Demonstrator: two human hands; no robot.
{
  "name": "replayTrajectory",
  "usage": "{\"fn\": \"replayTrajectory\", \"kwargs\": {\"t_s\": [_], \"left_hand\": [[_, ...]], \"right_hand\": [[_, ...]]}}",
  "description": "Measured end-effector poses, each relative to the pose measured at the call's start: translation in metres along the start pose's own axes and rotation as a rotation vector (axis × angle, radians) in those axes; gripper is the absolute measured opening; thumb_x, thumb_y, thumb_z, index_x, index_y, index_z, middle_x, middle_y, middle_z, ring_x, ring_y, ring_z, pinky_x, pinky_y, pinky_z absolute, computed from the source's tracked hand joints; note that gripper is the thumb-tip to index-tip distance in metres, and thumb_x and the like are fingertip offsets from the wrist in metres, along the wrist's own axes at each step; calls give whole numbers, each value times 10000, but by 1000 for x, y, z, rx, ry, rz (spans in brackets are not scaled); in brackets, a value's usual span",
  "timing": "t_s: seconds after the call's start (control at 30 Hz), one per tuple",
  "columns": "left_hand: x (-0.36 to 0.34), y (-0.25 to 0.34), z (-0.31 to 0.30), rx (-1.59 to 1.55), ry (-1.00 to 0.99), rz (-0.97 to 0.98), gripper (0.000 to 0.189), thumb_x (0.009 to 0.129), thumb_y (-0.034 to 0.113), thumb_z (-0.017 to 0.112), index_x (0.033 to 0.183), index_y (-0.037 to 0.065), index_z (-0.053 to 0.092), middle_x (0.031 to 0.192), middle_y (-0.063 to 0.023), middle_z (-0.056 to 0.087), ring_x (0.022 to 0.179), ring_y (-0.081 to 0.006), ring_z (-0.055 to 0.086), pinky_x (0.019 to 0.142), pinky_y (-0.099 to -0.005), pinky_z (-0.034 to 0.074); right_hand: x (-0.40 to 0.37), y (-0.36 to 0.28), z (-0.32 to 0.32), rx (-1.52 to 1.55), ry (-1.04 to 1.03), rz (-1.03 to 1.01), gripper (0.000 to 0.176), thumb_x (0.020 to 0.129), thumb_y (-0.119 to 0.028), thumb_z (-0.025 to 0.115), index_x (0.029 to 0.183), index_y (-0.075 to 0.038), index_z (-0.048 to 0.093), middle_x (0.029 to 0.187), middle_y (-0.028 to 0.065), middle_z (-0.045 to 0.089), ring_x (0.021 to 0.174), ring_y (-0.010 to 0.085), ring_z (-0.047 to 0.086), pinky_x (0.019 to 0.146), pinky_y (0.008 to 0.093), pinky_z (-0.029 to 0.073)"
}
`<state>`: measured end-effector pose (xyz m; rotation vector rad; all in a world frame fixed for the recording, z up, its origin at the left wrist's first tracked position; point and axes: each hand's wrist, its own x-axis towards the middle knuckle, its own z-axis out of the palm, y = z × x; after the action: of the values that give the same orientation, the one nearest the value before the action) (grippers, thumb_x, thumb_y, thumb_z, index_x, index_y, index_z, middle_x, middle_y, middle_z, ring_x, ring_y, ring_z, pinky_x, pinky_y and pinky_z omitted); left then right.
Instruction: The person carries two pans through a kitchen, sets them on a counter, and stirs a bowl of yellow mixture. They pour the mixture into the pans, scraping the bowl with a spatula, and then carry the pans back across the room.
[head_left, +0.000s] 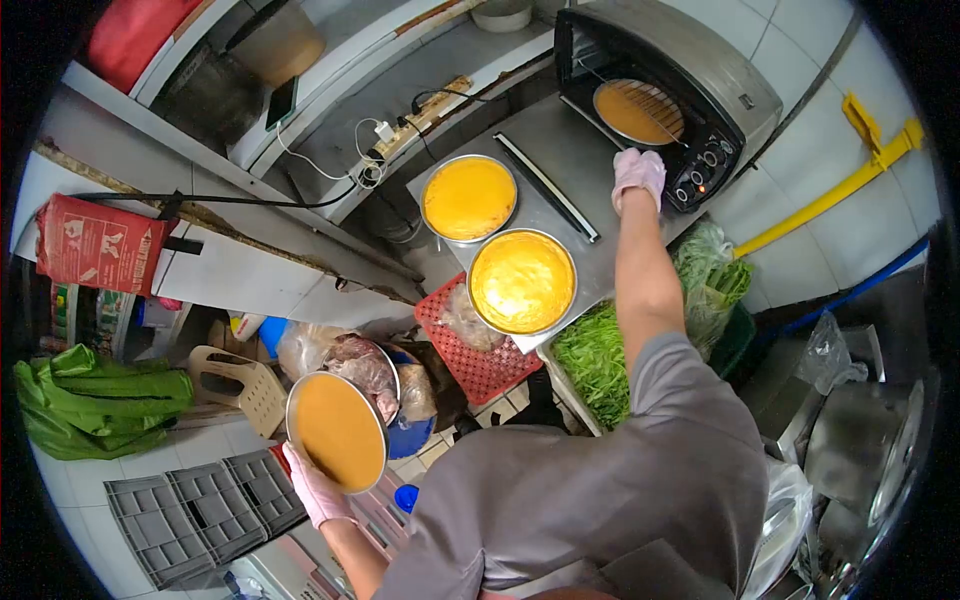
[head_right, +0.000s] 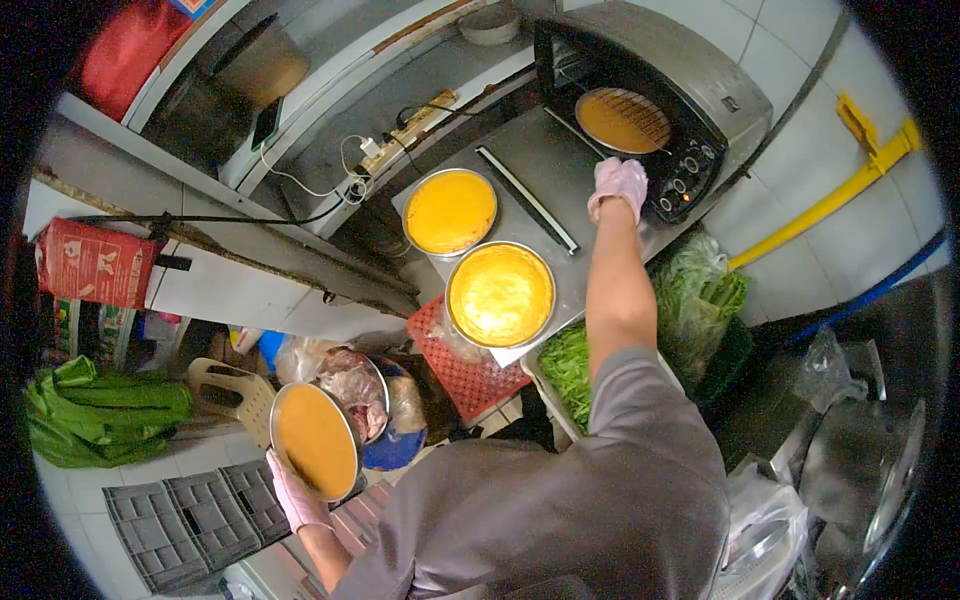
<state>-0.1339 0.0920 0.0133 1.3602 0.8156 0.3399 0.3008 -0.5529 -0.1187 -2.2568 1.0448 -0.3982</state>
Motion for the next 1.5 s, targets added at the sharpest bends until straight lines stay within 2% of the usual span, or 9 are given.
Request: {"fn": "replayTrajectory", "kwargs": {"t_s": [0.33,0.43,0.47,0.53,0.8,1.1,1.33,1.43,1.5], "left_hand": [[-2,14,32,-17,-14,9,677,1153,550,407,1600,45,466,1581,-83,534,1403,-225,539,1181,-386,418],[-6,17,29,7,6,-4,703,1157,557,386,1616,30,454,1625,-93,493,1454,-232,493,1233,-383,364],[-6,15,26,5,13,-22,699,1157,556,389,1611,30,462,1618,-93,501,1448,-233,499,1231,-381,367],[-2,8,17,-8,-12,-12,698,1155,557,393,1607,30,468,1612,-93,507,1445,-231,501,1227,-381,371],[3,-7,-5,-70,1,-36,707,1150,566,393,1605,30,469,1626,-91,495,1461,-230,487,1240,-384,354],[-20,-2,-4,-54,109,-18,654,1147,534,441,1563,34,508,1538,-91,574,1368,-223,571,1172,-380,439],[-12,-10,-11,18,33,-27,701,1143,575,415,1582,36,507,1558,-80,557,1386,-222,547,1187,-379,411],[-18,-6,0,50,-1,-21,672,1143,566,430,1534,34,554,1483,-71,607,1320,-214,589,1145,-378,449],[-19,0,16,-5,-26,-47,640,1138,562,457,1474,35,597,1432,-63,630,1277,-206,609,1113,-377,474]], "right_hand": [[-55,-4,-10,21,-81,-228,479,915,-384,663,1054,74,672,1117,325,728,1132,480,690,985,524,551],[-22,16,-14,-226,37,-909,488,964,-359,639,1252,33,606,1217,266,732,1134,390,722,933,476,565],[-55,-28,-76,149,-486,-298,533,1048,-502,495,1251,-25,618,1305,197,717,1101,280,716,931,422,541],[-8,-20,-69,133,-459,-110,514,1052,-491,487,1246,-36,622,1256,182,716,1055,281,707,897,430,536],[95,17,-11,-495,-588,-139,445,1064,-449,453,1226,-78,640,1060,123,711,870,285,673,761,460,518],[192,91,107,-33,-545,94,376,1060,-342,461,1156,-78,712,1005,108,753,787,318,696,668,484,523],[129,57,19,-741,-384,-599,326,1024,-228,504,1150,-42,740,1085,132,772,898,318,736,724,525,560],[217,134,113,212,-485,-292,140,1021,-156,474,921,-134,569,709,86,550,498,248,528,428,415,395],[196,134,102,312,-552,-490,160,1015,-137,464,870,-195,431,651,30,350,426,166,350,394,338,266]]}}
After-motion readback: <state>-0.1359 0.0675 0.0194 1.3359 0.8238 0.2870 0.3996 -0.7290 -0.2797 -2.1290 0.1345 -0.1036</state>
